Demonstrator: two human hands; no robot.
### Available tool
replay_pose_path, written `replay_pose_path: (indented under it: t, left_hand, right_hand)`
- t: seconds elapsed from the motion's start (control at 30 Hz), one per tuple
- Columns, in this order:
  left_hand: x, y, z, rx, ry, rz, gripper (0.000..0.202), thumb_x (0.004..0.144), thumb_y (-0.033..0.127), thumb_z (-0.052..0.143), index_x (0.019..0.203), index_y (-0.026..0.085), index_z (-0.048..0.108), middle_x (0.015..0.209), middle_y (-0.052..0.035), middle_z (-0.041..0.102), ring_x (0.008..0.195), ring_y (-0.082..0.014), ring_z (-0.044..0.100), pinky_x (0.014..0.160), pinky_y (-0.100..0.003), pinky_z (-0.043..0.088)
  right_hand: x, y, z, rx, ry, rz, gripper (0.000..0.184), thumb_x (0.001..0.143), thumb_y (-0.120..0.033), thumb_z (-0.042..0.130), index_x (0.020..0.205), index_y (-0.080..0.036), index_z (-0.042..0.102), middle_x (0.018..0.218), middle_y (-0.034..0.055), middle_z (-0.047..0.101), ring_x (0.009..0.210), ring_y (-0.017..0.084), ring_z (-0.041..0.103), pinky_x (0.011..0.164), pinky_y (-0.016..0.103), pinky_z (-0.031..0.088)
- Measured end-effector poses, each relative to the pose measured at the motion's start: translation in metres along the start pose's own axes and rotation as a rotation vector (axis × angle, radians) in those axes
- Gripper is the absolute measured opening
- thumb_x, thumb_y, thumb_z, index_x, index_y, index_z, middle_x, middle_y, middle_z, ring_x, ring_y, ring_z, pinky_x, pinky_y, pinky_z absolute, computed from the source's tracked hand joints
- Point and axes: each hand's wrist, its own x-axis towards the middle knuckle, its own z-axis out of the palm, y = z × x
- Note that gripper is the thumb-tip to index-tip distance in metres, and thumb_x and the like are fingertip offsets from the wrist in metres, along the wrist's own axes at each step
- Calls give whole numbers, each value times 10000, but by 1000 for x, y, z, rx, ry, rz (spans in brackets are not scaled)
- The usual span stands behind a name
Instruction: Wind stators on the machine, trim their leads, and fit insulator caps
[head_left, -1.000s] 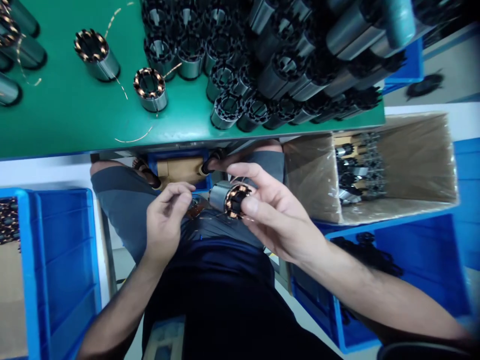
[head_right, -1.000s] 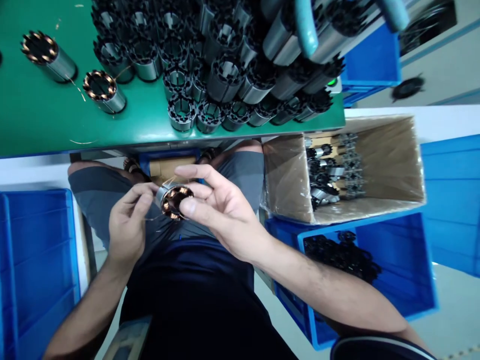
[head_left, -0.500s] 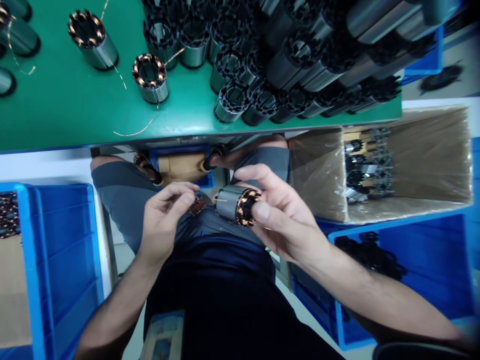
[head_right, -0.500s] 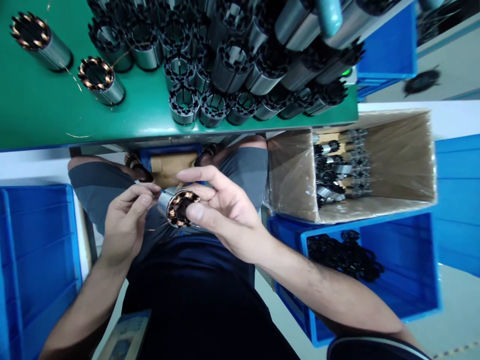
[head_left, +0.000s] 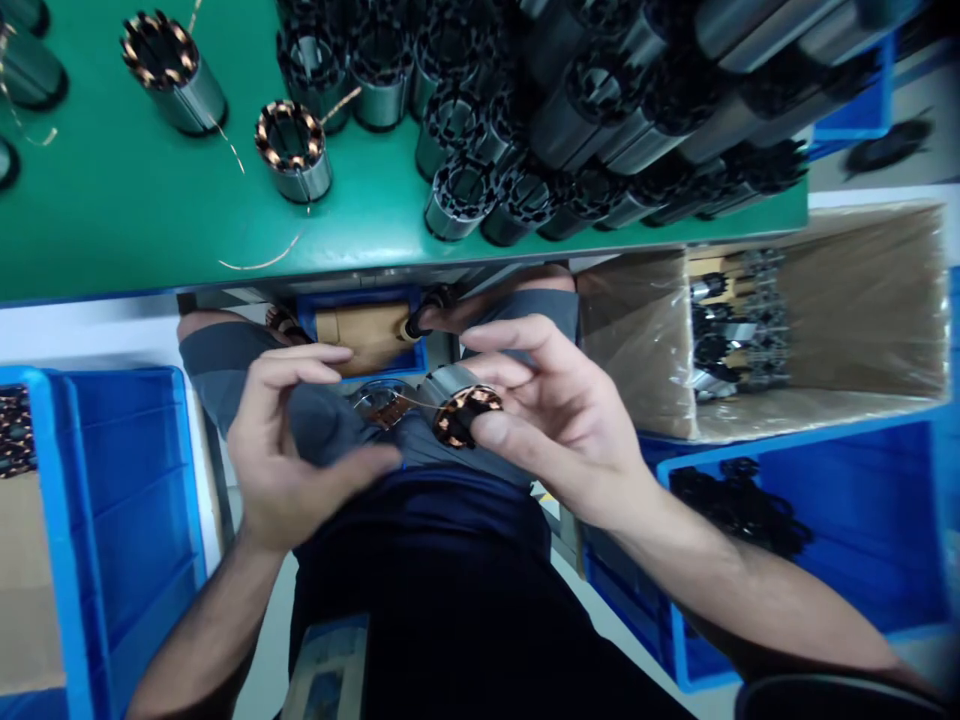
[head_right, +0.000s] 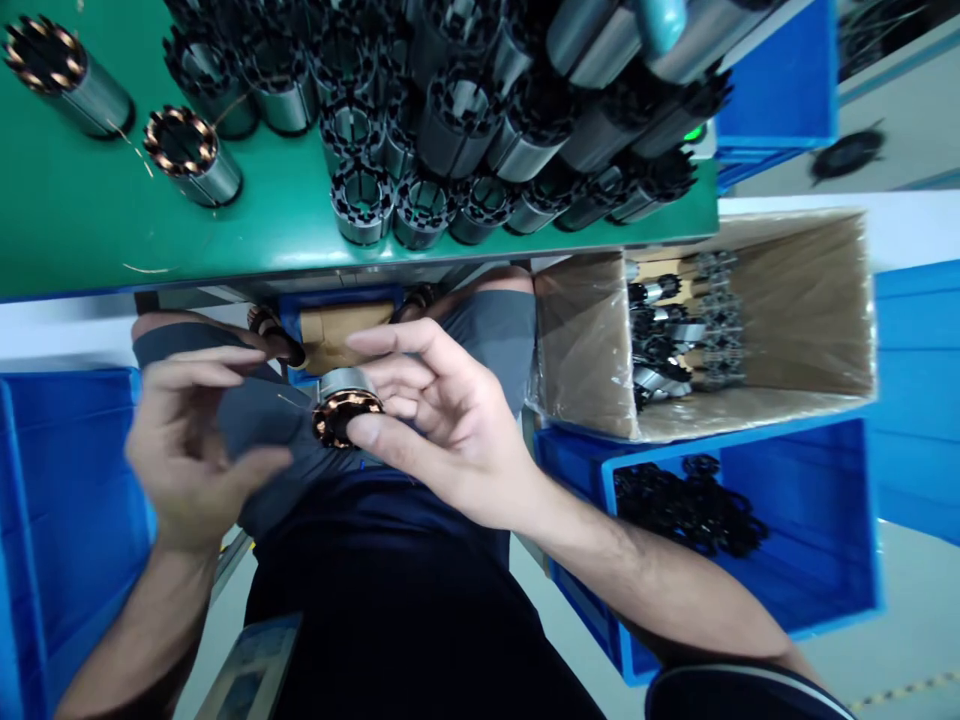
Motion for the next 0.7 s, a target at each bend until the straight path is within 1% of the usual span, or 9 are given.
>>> replay_pose_path:
  t: [0.07, 0.1, 0.23, 0.33, 0.43, 0.53, 0.6, 0.63, 0.7]
  left_hand:
    - [1, 15, -2, 73, -100, 158, 828, 782, 539, 1185, 1457, 326, 755, 1448, -78, 877, 1407, -362, 840, 1300, -555, 650]
    - [2, 24, -1, 104, -148, 207, 861, 796, 489, 1185, 1519, 342, 741, 1446, -66, 891, 1388, -352, 863, 1314, -542, 655]
    - [2, 44, 4, 161, -185, 195, 619, 967, 306, 1063, 1520, 338, 787, 1353, -15, 942, 1144, -243, 947, 1068, -347, 774]
    - [2, 44, 7, 166, -196, 182, 570, 989, 289, 1042, 1509, 335, 812, 1398, -15, 937, 1137, -252, 955, 1040, -349, 803]
    - [4, 41, 8, 202, -171, 299, 497, 956, 313, 1070, 1401, 314, 848, 1263, 16, 964, 992, -216, 958, 953, -287, 804]
    - [7, 40, 4, 275, -124, 326, 499, 848, 407, 1140, 1277, 333, 894, 1149, 42, 962, 880, -194, 933, 807, -273, 785]
    - [6, 40, -1, 298, -116, 274, 543, 818, 440, 1152, 1295, 346, 911, 1173, 38, 955, 917, -210, 929, 834, -308, 793]
    - [6, 40, -3, 299, -127, 255, 545, 832, 445, 1143, 1315, 346, 911, 1185, 35, 953, 936, -214, 928, 861, -320, 796]
    - [5, 40, -6, 289, -125, 245, 491, 892, 448, 1105, 1329, 343, 906, 1185, 35, 955, 939, -203, 922, 877, -322, 785]
  right_hand:
    - [-1, 3, 1, -53, -9, 23, 566, 1003, -321, 1047, 1450, -316, 701, 1184, 11, 912, 1065, 168, 885, 989, 276, 721]
    - [-1, 5, 1, -58, -26, 29, 578, 1005, -319, 1045, 1464, -310, 694, 1179, 13, 907, 1073, 170, 888, 995, 278, 724]
    - [2, 4, 3, -189, -40, -81, 551, 961, -279, 1079, 1431, -304, 794, 1214, 26, 871, 1088, 175, 867, 975, 281, 728]
    - [6, -5, -3, -437, -13, -280, 334, 912, -309, 1116, 1191, -307, 934, 1102, 33, 847, 1016, 201, 809, 912, 330, 718]
    - [9, -8, -11, -490, 13, -349, 104, 991, -346, 1054, 1015, -319, 957, 918, 26, 815, 872, 215, 753, 893, 402, 704]
    - [8, -2, -15, -337, 225, -337, 150, 1064, -463, 981, 986, -347, 925, 888, 8, 774, 853, 220, 708, 1004, 456, 707]
    - [5, 4, -14, -281, 352, -352, 187, 1095, -500, 939, 977, -358, 907, 906, 7, 750, 886, 225, 705, 1074, 472, 699]
    - [3, 6, -13, -303, 357, -376, 152, 1080, -489, 956, 1003, -363, 917, 924, 12, 756, 907, 232, 717, 1093, 475, 697]
    - [0, 9, -10, -416, 268, -443, 138, 1000, -424, 1037, 1094, -368, 953, 958, 25, 792, 929, 246, 747, 1105, 482, 699]
